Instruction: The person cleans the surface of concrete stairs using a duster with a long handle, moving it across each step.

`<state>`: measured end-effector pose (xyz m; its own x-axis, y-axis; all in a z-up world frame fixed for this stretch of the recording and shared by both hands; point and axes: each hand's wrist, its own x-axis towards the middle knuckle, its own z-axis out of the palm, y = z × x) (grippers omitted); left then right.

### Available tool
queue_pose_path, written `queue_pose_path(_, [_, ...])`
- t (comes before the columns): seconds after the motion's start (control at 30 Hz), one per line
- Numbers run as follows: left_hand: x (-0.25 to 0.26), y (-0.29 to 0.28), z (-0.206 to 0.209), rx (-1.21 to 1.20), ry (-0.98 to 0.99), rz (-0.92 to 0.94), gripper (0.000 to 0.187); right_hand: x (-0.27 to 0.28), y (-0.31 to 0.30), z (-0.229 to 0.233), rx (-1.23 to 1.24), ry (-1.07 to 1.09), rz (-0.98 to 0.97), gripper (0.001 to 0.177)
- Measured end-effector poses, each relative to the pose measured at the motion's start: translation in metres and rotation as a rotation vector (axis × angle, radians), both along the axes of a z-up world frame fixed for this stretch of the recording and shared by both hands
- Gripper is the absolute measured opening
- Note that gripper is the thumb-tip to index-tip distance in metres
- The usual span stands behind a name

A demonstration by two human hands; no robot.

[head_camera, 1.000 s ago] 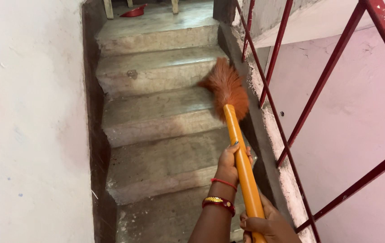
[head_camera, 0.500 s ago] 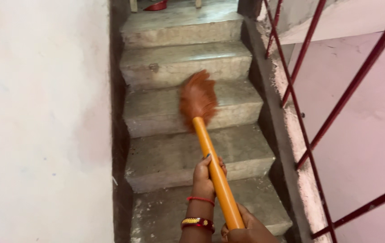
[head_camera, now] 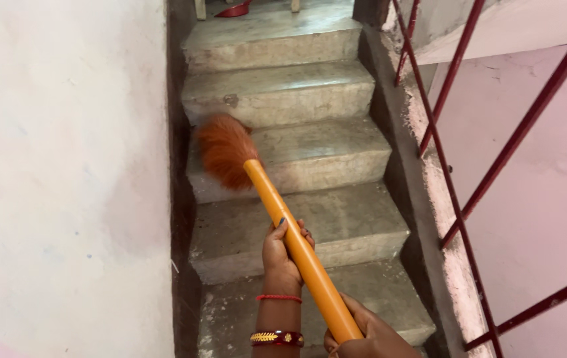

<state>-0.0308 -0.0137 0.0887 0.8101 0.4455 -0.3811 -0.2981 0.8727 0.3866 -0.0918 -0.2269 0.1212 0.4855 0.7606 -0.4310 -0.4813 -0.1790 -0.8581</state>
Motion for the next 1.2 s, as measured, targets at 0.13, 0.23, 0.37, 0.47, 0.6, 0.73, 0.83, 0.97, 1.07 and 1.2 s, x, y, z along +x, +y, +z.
queue_pose_path(0.13, [0.026,-0.015,-0.001,-0.014,-0.141,-0.103,0.027,0.004,-0.017,-0.018,0.039,0.024,-0.094,0.102])
queue_pose_path(0.23, [0.045,-0.034,-0.008,-0.057,-0.181,-0.225,0.028,0.007,-0.025,-0.042,0.070,0.000,-0.193,0.107])
queue_pose_path(0.37, [0.069,-0.064,-0.018,-0.079,-0.198,-0.381,0.032,0.014,-0.034,-0.071,0.122,0.032,-0.301,0.110])
queue_pose_path(0.47, [0.088,-0.089,-0.028,-0.068,-0.164,-0.476,0.032,0.015,-0.043,-0.075,0.114,0.040,-0.439,0.106])
queue_pose_path(0.6, [0.102,-0.112,-0.046,-0.107,-0.100,-0.563,0.031,0.018,-0.056,-0.060,-0.038,0.163,-0.584,0.098])
queue_pose_path(0.73, [0.103,-0.108,-0.073,-0.095,-0.084,-0.555,0.028,0.017,-0.062,-0.069,0.032,0.235,-0.562,0.100])
queue_pose_path(0.83, [0.091,-0.089,-0.092,-0.124,-0.117,-0.482,0.033,0.022,-0.055,-0.103,-0.022,0.168,-0.515,0.104])
queue_pose_path(0.97, [0.063,-0.050,-0.100,-0.153,-0.118,-0.355,0.025,0.027,-0.037,-0.141,0.177,0.070,-0.181,0.116])
queue_pose_path(1.07, [0.037,-0.020,-0.091,-0.164,-0.062,-0.244,0.020,0.020,-0.016,-0.141,0.185,0.089,-0.128,0.117])
queue_pose_path(1.2, [-0.001,0.013,-0.069,-0.173,-0.017,-0.125,0.023,0.011,0.009,-0.119,0.102,0.091,-0.049,0.109])
